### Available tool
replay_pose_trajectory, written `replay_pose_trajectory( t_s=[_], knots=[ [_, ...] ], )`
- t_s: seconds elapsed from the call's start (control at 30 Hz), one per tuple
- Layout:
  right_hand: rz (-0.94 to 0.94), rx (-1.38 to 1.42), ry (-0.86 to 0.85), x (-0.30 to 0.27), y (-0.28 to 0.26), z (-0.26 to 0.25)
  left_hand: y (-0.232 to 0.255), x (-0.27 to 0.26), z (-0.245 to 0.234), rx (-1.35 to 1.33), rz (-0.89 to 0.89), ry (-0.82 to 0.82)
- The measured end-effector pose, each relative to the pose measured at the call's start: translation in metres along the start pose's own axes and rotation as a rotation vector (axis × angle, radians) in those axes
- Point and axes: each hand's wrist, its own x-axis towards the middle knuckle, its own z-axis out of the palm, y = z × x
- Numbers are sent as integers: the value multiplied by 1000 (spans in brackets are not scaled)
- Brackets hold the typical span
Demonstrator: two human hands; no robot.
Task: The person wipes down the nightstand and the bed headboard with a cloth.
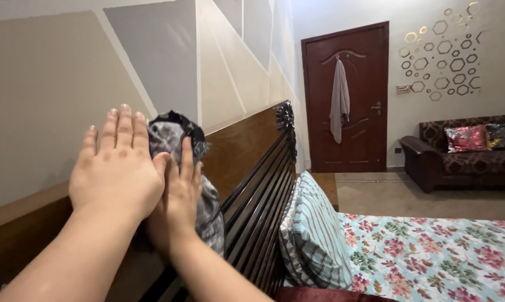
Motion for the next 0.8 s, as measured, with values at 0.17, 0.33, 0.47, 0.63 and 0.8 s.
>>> replay_pose_trajectory(
  t_s=[0.17,0.33,0.47,0.63,0.8],
  knots=[
    [86,-71,47,41,55,11,-1,-3,-1,51,22,-5],
    [316,-49,30,41,106,12,-1,-2,1,56,17,-11],
    [361,-62,-8,10,116,6,2,3,5,45,14,-23],
    [81,-115,19,-24,72,2,-1,3,1,9,36,-44],
    [1,-35,-104,-31,-8,-13,-5,-6,-12,20,20,-151]
  ],
)
